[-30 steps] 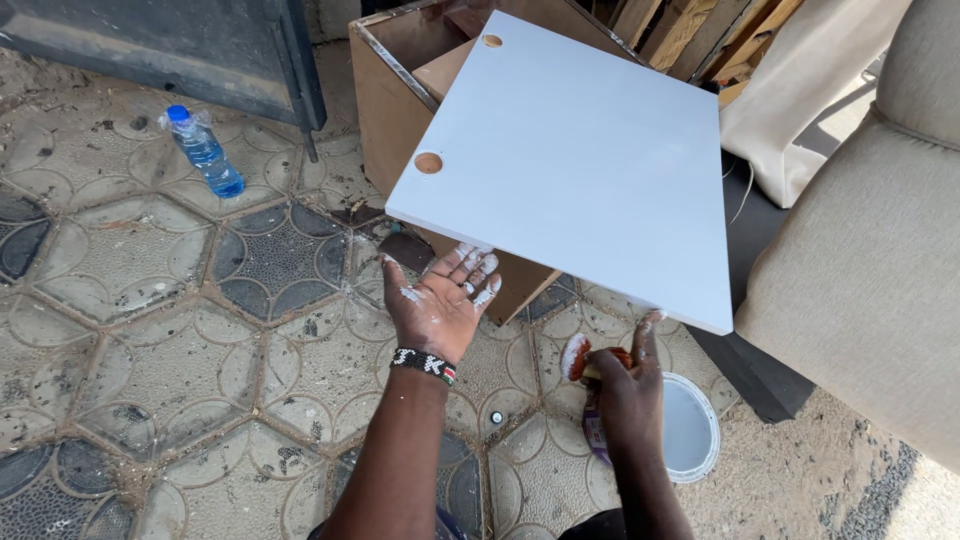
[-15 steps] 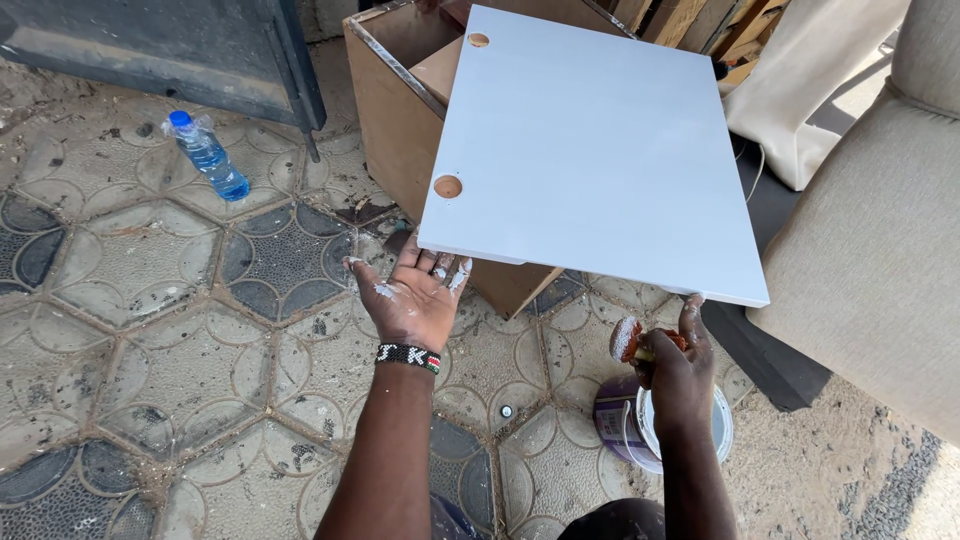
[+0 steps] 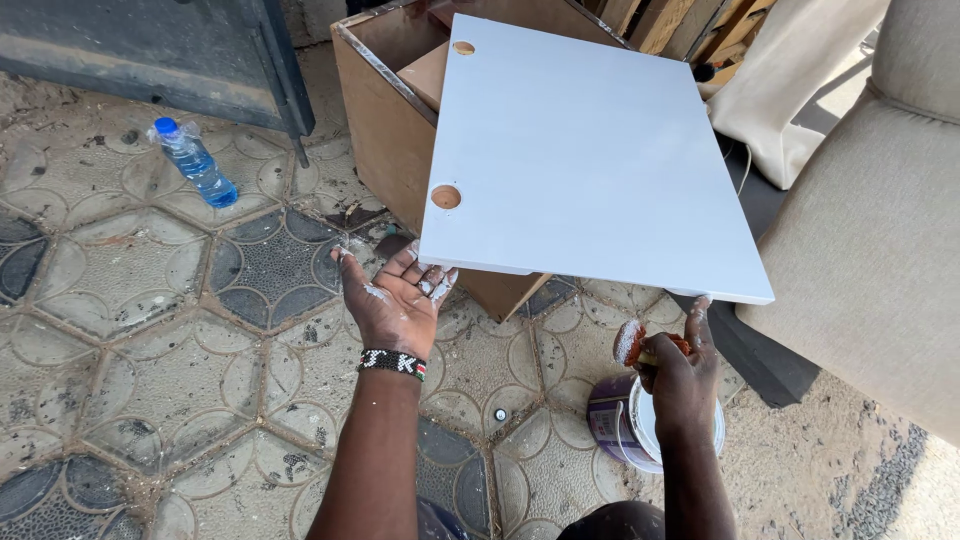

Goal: Applying white paint to the edges and surface of a furniture panel using a small sponge

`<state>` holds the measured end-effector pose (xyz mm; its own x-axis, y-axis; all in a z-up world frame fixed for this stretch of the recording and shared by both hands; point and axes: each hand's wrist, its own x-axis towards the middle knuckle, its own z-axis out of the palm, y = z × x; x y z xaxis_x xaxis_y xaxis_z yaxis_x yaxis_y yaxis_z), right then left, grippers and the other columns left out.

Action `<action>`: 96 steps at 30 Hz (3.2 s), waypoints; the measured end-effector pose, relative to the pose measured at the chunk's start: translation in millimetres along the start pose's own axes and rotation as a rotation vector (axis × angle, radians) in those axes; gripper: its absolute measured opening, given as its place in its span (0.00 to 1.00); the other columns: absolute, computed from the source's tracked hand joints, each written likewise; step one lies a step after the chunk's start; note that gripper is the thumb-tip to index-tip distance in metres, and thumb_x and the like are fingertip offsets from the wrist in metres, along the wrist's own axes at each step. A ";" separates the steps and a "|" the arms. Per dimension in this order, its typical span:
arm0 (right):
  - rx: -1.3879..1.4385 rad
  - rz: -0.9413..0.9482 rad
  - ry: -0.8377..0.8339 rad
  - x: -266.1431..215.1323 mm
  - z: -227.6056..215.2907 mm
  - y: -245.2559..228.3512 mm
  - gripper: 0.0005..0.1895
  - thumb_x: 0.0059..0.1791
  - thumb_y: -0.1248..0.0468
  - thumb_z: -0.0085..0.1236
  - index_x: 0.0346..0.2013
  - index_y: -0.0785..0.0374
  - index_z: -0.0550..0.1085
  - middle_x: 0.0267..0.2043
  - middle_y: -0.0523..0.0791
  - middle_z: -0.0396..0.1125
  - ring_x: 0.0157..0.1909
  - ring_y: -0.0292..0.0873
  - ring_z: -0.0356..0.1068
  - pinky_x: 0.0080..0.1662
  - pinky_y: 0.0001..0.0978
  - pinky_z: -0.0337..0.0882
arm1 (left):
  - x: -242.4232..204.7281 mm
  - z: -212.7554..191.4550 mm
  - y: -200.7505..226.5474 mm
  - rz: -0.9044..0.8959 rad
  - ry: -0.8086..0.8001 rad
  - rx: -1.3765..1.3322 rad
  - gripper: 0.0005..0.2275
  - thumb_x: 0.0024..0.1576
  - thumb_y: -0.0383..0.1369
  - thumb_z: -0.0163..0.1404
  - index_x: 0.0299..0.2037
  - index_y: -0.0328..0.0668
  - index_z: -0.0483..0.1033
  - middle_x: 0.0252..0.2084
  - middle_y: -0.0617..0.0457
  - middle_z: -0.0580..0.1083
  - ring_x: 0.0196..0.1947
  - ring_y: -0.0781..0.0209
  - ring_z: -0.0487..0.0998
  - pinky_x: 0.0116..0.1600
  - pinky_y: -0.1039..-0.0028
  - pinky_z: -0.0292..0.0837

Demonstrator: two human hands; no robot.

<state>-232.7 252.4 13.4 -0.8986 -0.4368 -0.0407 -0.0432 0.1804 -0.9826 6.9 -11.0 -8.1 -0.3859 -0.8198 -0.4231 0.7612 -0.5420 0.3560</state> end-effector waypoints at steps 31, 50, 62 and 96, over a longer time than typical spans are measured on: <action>0.215 -0.035 0.100 -23.7 -57.0 3.2 0.45 0.52 0.66 0.49 0.88 0.60 0.65 0.34 0.39 0.62 0.32 0.34 0.69 0.28 0.18 0.64 | -62.5 11.2 -66.3 -0.217 -0.079 0.770 0.47 0.68 0.76 0.38 0.42 0.29 0.87 0.33 0.36 0.85 0.33 0.45 0.91 0.44 0.59 0.90; 1.008 0.249 -0.479 -76.9 -24.3 23.6 0.57 0.47 0.64 0.56 0.94 0.54 0.57 0.27 0.37 0.59 0.23 0.36 0.56 0.26 0.26 0.59 | -42.1 54.4 -82.4 -0.191 0.054 0.791 0.08 0.43 0.33 0.61 0.33 0.47 0.81 0.37 0.61 0.75 0.41 0.57 0.73 0.54 0.53 0.64; 1.253 0.266 -0.776 -70.3 -34.6 12.7 0.58 0.56 0.46 0.74 0.94 0.51 0.51 0.41 0.41 0.70 0.22 0.31 0.62 0.28 0.21 0.61 | -27.0 26.3 -88.1 -0.164 -0.016 0.697 0.06 0.51 0.27 0.63 0.37 0.45 0.84 0.37 0.59 0.80 0.35 0.59 0.79 0.39 0.62 0.75; 0.383 -0.098 0.053 -73.7 43.7 16.1 0.09 0.56 0.75 0.76 0.48 0.68 0.83 0.45 0.54 0.85 0.35 0.41 0.79 0.33 0.25 0.77 | -40.8 35.7 -97.1 -0.038 0.160 0.706 0.18 0.45 0.29 0.73 0.45 0.29 0.90 0.37 0.32 0.81 0.36 0.36 0.87 0.34 0.44 0.83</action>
<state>-148.1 249.0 -7.3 -0.9200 -0.3879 0.0563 0.0270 -0.2062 -0.9781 -69.9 68.5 4.3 -0.2831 -0.7904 -0.5432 0.2101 -0.6037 0.7690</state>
